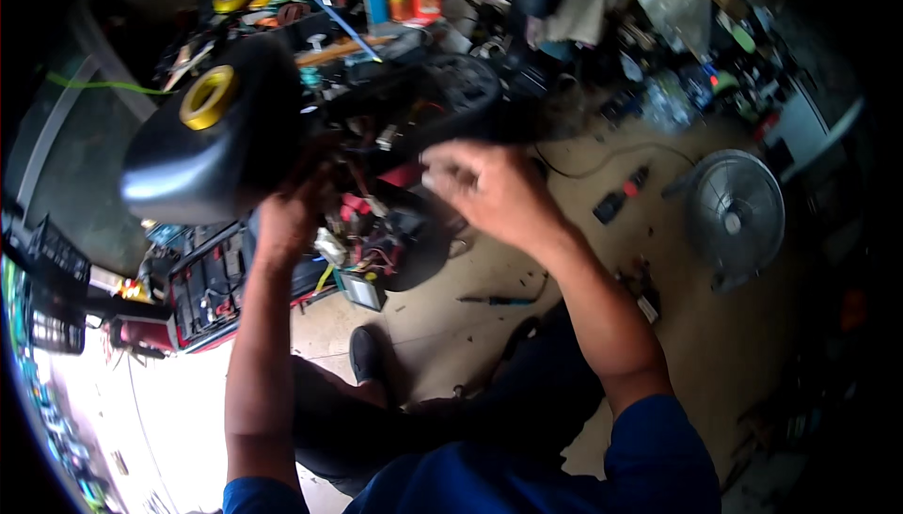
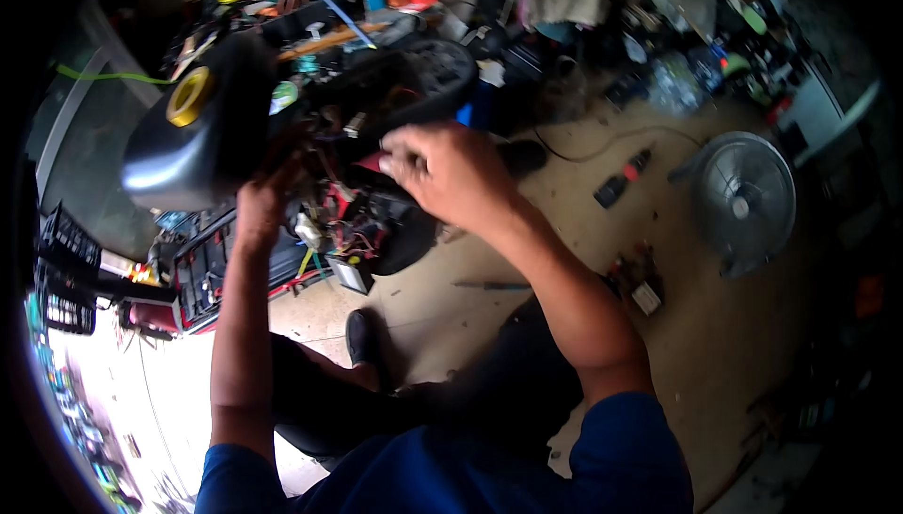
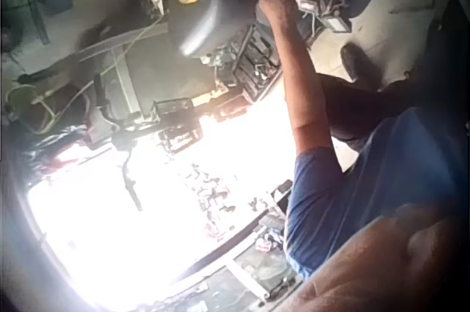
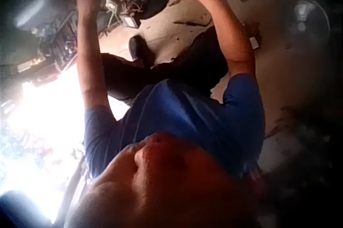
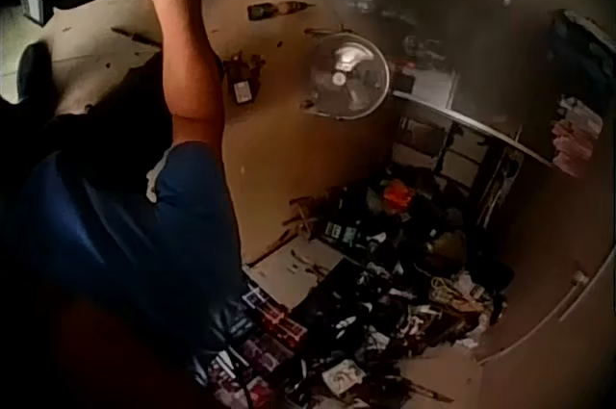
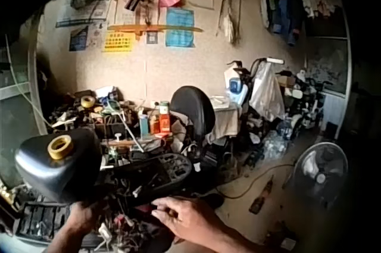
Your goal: Repairing the electrical wiring of an electric scooter.
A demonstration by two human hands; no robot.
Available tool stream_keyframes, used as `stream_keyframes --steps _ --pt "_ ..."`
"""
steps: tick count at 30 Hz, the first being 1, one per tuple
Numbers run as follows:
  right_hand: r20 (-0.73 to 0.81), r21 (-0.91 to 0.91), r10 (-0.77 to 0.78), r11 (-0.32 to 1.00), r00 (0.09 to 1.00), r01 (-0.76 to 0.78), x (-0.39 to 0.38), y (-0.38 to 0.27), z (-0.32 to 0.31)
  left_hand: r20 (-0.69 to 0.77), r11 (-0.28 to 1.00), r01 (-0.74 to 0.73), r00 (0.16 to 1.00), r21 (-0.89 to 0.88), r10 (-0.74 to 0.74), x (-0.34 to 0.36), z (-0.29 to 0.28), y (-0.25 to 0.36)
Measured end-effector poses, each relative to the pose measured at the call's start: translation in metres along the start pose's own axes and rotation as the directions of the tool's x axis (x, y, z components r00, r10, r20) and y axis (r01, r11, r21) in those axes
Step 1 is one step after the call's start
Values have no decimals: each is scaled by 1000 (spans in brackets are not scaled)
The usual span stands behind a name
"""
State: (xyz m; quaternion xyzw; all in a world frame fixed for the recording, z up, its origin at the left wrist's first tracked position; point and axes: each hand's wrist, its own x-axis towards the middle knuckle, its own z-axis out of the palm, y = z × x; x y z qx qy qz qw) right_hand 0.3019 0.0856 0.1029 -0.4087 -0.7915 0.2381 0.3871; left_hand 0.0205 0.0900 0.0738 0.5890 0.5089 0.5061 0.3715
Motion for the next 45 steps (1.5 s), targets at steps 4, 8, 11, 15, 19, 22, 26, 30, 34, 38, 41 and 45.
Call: stream_keyframes --steps 4,8,11,15,19,22,26,30,34,38,41,45 --pt "-350 259 103 966 931 -9 -41 14 -82 74 940 -154 988 304 138 12 -21 -16" --pt "-534 378 491 867 688 -324 -154 98 -121 140 906 -230 971 355 192 19 -17 -10" --pt "-515 292 747 615 422 -733 -305 223 -92 142 919 -185 979 347 144 26 -29 -15" --pt "-361 -81 923 111 133 -990 -500 284 -5 50 970 -112 993 216 103 31 -33 -34" --pt "-359 -48 932 -77 -55 -996 -555 267 57 31 986 -23 999 166 19 46 -70 -69" --pt "-328 -104 941 -122 -82 -987 -531 286 52 -56 996 -30 998 88 35 46 -90 -65" --pt "-441 -12 896 -56 -45 -998 -516 337 28 25 998 -39 999 47 38 42 -73 -61" --pt "-543 -36 837 55 66 -998 -494 378 12 50 999 -8 999 -39 10 30 -47 -41" --pt "-440 66 886 -131 -147 -989 -469 405 6 78 999 52 996 -13 -51 27 -67 -38" --pt "-503 30 829 -264 -243 -964 -476 416 13 -8 998 63 998 -16 -63 26 -62 -40" --pt "-446 69 852 -274 -275 -959 -475 411 15 -16 998 51 999 24 -51 30 -62 -47" --pt "-577 131 806 -63 -128 -989 -452 390 26 2 990 -68 998 124 68 27 -42 -23"
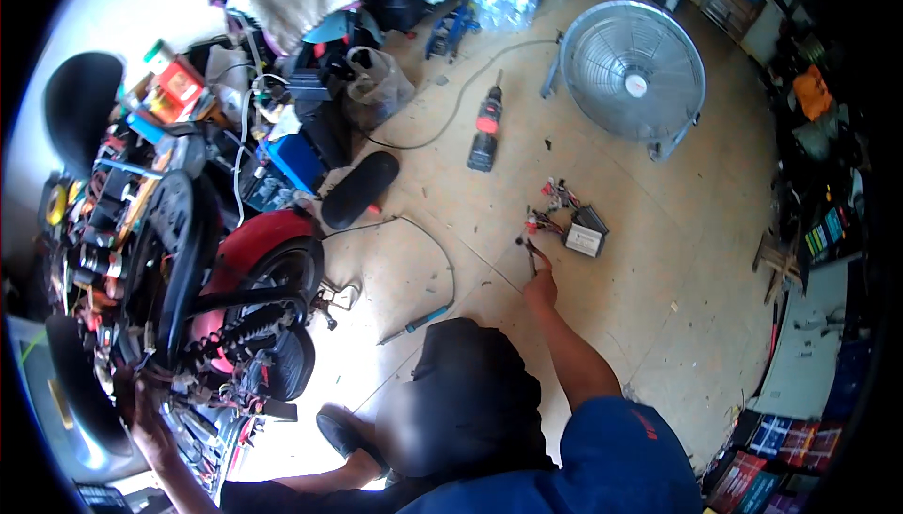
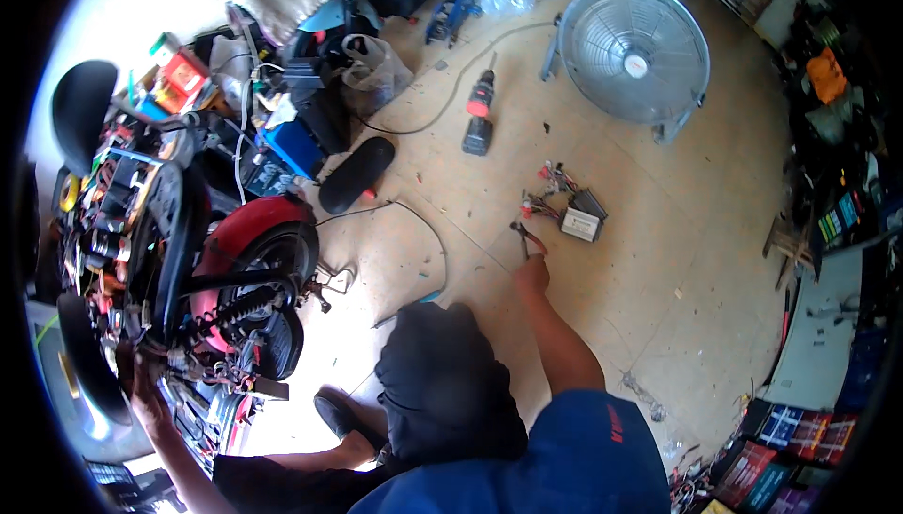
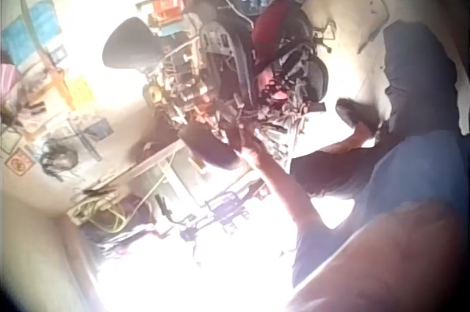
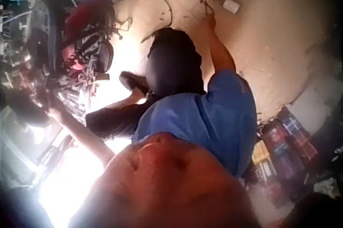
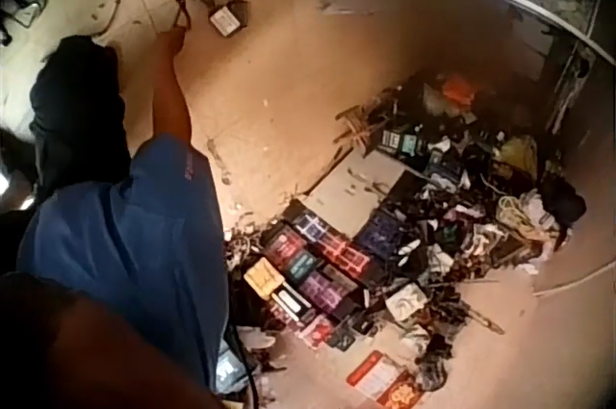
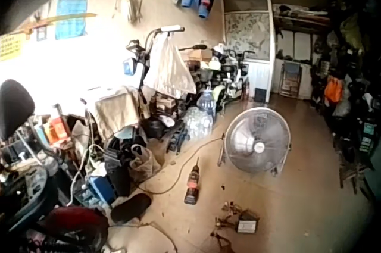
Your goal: Repairing the electrical wiring of an electric scooter.
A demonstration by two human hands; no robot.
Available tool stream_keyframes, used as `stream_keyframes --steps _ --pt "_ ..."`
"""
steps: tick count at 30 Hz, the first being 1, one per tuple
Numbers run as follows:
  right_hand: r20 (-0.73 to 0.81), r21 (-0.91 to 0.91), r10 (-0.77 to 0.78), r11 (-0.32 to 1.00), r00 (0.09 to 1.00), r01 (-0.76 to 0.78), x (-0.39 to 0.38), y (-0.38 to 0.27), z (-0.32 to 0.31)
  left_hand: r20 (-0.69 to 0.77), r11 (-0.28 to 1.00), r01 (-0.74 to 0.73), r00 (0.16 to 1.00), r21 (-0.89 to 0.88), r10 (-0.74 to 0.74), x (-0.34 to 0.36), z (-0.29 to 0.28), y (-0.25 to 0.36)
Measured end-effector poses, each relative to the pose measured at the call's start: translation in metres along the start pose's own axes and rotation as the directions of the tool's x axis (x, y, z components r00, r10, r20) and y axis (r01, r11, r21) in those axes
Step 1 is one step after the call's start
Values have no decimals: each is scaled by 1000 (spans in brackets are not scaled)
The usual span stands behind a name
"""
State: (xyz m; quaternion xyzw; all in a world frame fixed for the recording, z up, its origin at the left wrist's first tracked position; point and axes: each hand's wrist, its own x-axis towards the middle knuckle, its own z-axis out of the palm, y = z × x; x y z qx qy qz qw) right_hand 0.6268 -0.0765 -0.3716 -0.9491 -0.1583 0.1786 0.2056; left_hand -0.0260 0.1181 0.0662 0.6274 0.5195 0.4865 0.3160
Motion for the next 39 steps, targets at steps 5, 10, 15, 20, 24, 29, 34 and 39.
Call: stream_keyframes --steps 5,10,15,20,24,29,34,39 --pt "-209 271 -310 893 928 359 -32 -62 -68 38 991 132 990 33 -133 -12 19 26" --pt "-236 734 -655 364 718 573 -79 -192 -179 173 967 162 976 -195 -129 -7 35 25" --pt "-163 889 -853 92 497 449 -217 -331 -282 186 964 64 982 -257 -16 -6 25 5" --pt "-308 876 -928 -191 211 442 -300 -390 -292 243 992 -48 967 -117 75 -4 23 18" --pt "-13 964 -1000 -15 -10 265 -349 -409 -273 247 996 -74 965 -58 86 -7 20 24" --pt "366 927 -895 329 -255 179 -386 -409 -233 249 988 -152 958 14 143 -7 21 8" --pt "437 897 -874 409 -209 168 -400 -403 -201 221 943 -320 930 87 295 -5 26 -2" --pt "413 819 -860 495 -301 -289 -399 -393 -181 230 934 -330 928 140 293 -8 27 11"
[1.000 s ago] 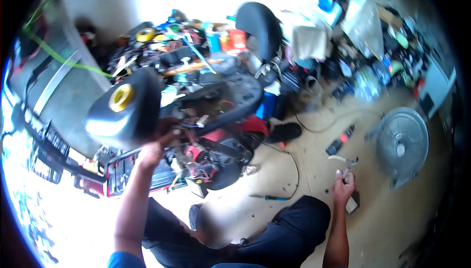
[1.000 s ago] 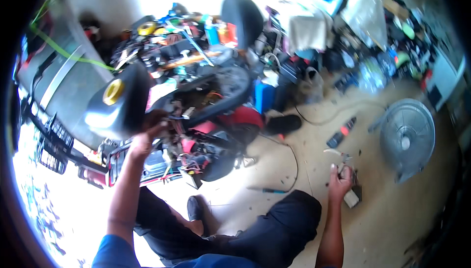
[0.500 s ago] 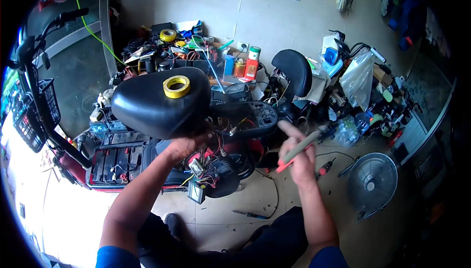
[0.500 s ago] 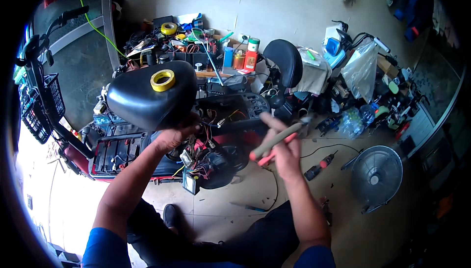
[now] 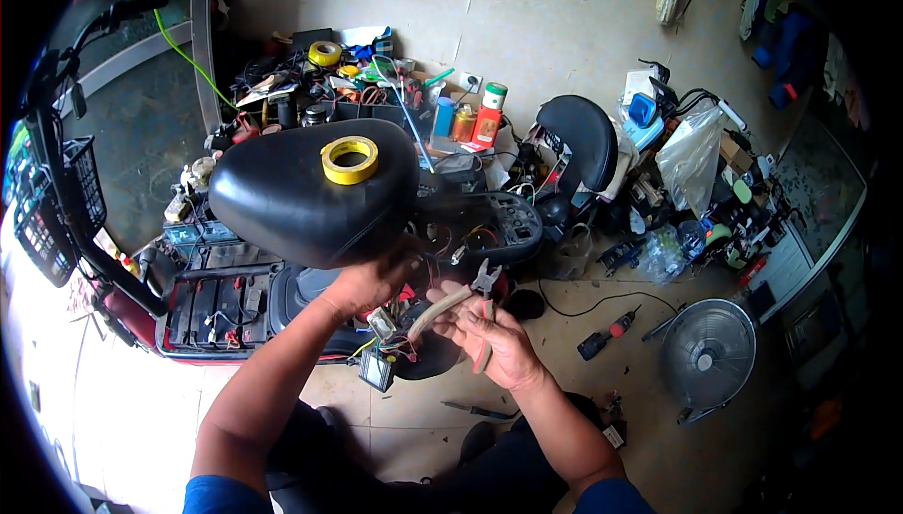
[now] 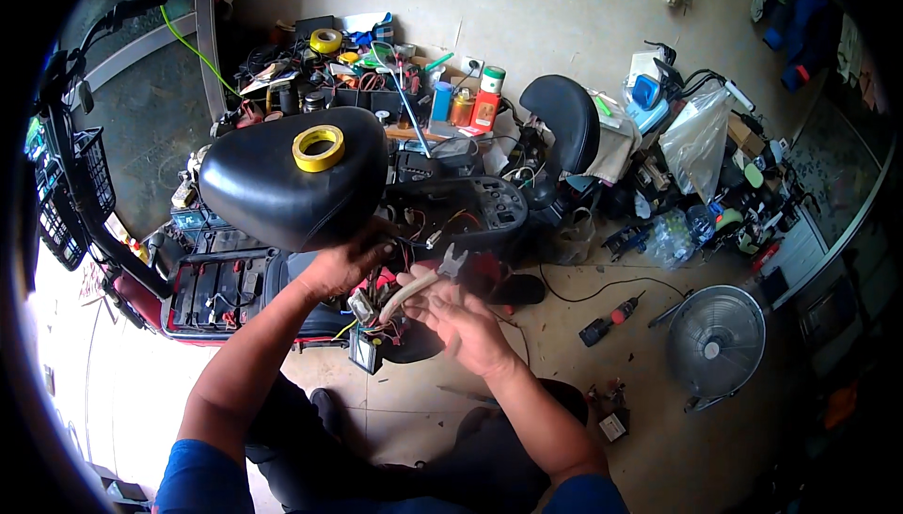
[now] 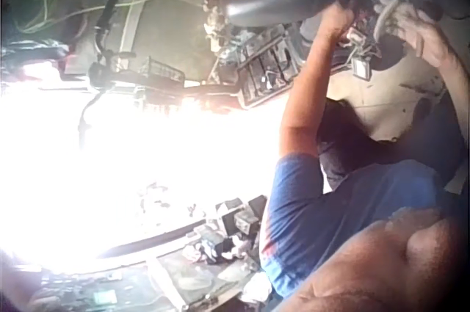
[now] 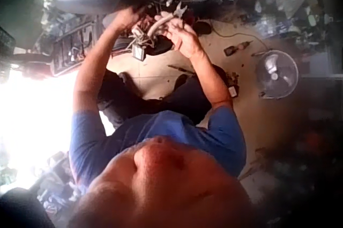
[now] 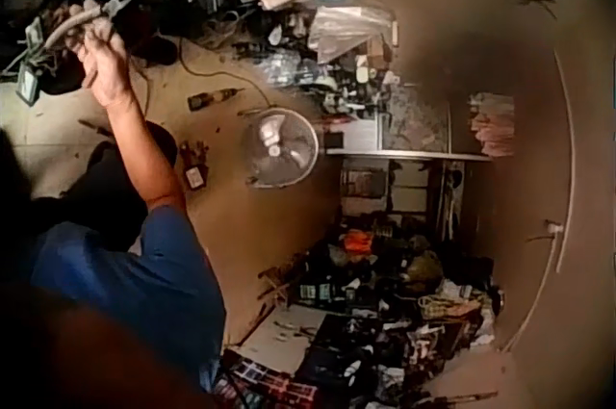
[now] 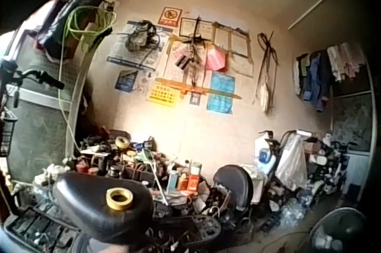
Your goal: Repairing the electrical wiring of an electric scooter.
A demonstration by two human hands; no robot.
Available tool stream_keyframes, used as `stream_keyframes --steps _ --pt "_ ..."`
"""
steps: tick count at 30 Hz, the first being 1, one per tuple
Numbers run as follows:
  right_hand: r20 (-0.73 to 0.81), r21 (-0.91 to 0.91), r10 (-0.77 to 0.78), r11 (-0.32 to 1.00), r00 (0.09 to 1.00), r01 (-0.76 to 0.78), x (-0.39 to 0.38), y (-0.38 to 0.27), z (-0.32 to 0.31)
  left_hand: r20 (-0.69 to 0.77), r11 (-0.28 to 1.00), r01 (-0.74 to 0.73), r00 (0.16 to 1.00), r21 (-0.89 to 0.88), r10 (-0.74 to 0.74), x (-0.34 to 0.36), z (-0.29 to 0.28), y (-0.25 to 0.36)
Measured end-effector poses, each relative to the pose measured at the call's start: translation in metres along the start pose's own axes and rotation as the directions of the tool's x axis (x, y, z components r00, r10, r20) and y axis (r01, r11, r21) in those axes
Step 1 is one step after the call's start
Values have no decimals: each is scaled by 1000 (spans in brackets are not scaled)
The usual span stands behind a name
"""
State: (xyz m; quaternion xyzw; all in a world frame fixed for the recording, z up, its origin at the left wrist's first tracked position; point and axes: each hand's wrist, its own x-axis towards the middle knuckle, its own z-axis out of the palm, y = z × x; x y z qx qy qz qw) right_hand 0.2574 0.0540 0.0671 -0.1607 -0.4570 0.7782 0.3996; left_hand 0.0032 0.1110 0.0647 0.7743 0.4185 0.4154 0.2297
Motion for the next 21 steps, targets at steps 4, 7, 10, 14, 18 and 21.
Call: stream_keyframes --steps 4,7,10,14,18,21 --pt "-25 -29 -100 995 995 99 -2 1 -3 -16 999 29 999 35 -28 0 3 9" --pt "27 74 -76 995 997 73 -1 1 -8 -103 993 26 995 116 -14 2 13 10" --pt "70 196 -56 980 996 41 -3 2 -2 -201 980 -10 978 200 51 2 18 10" --pt "-63 61 36 998 997 -32 -5 4 5 -218 993 114 970 29 -105 5 19 18" --pt "-221 -168 75 979 972 -113 -7 5 5 -182 966 243 950 -87 -256 10 20 26" --pt "-258 60 233 972 938 -225 -7 -3 8 -116 928 327 930 -177 -350 11 9 28"
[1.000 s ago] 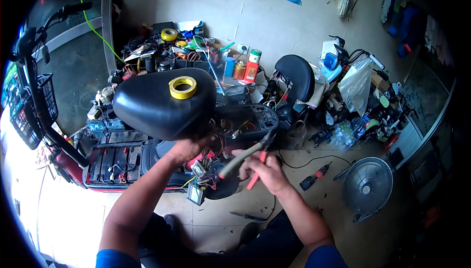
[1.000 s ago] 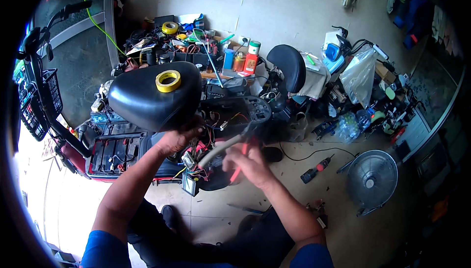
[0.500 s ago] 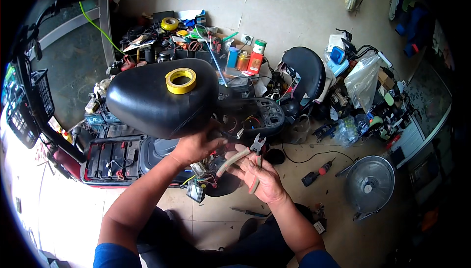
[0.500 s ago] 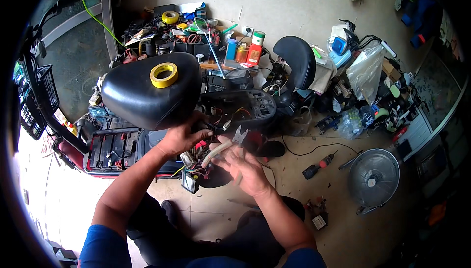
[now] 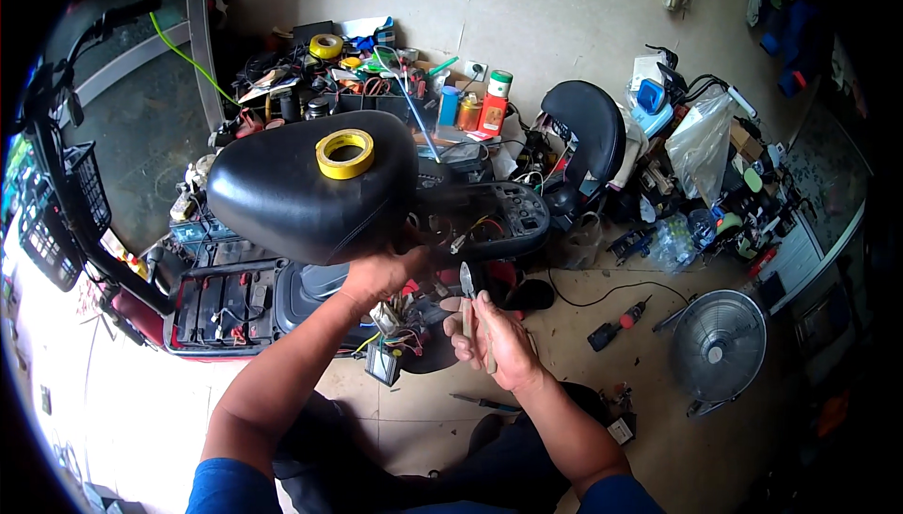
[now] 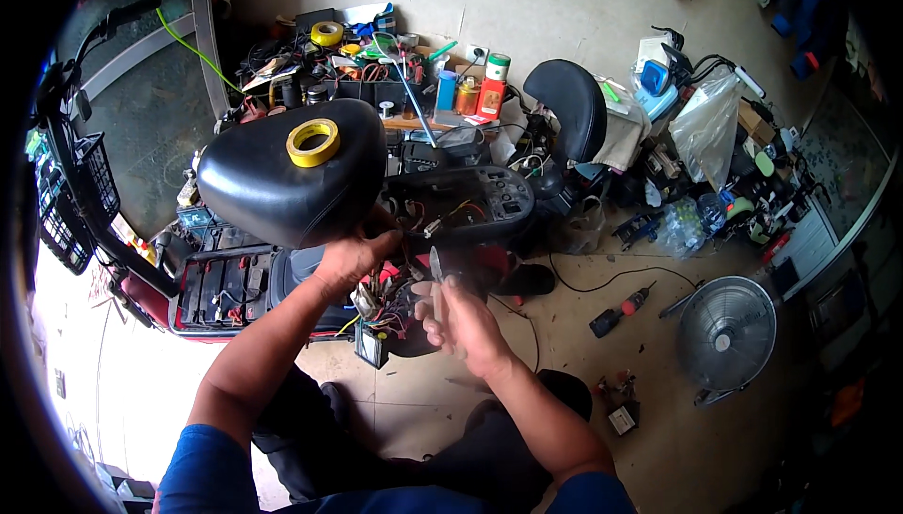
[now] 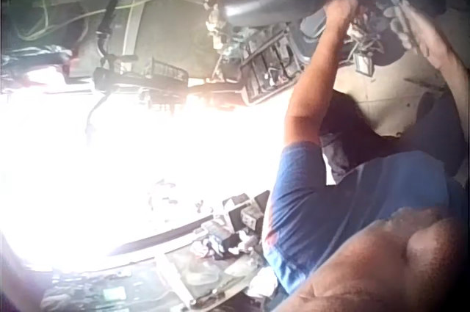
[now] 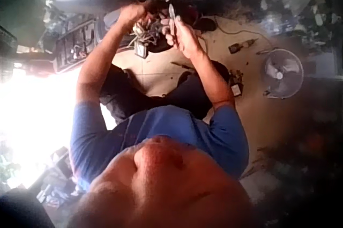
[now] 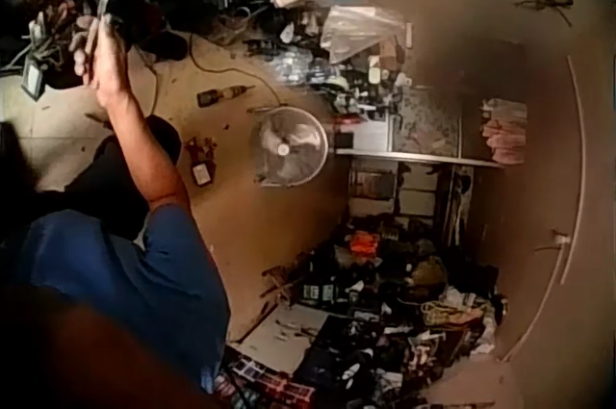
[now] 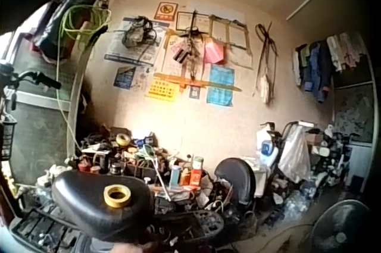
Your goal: Repairing the electrical wiring of an electric scooter.
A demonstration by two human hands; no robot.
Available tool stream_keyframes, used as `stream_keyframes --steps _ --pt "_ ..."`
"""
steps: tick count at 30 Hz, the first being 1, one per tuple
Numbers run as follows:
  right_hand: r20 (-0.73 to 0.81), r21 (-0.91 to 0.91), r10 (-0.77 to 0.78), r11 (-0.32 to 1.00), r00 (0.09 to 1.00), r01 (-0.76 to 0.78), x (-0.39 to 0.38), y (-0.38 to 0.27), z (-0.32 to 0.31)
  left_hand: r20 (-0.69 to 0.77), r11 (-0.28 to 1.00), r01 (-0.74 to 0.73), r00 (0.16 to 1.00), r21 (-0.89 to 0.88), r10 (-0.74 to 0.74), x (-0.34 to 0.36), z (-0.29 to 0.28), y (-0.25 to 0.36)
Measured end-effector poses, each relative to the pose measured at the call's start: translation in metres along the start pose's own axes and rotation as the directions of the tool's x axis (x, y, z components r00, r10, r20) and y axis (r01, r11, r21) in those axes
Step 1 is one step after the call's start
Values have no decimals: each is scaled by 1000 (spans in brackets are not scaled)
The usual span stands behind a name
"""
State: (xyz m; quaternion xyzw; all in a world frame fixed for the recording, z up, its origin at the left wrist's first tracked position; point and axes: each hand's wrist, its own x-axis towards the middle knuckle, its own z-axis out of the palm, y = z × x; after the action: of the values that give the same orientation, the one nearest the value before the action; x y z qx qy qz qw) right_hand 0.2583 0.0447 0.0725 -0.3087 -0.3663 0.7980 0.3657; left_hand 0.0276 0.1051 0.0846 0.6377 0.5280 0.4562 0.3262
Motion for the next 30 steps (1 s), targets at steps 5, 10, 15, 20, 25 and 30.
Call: stream_keyframes --steps 5,10,15,20,25,30 --pt "-8 26 -107 994 994 107 4 8 -6 90 996 82 993 -47 -78 4 -9 -2" --pt "-27 -51 -34 998 999 33 2 14 -8 135 999 2 991 -42 4 5 -11 -2" --pt "11 26 -67 997 998 66 6 18 -4 90 997 -77 993 -26 79 3 -9 -9" --pt "106 69 -121 991 987 114 4 22 12 90 989 -147 985 -33 150 3 -13 -13" --pt "176 95 -71 994 982 55 8 31 12 171 990 -138 976 28 131 4 -17 -12" --pt "217 140 -33 990 976 2 10 31 18 174 973 -229 960 31 220 -1 -23 -10"
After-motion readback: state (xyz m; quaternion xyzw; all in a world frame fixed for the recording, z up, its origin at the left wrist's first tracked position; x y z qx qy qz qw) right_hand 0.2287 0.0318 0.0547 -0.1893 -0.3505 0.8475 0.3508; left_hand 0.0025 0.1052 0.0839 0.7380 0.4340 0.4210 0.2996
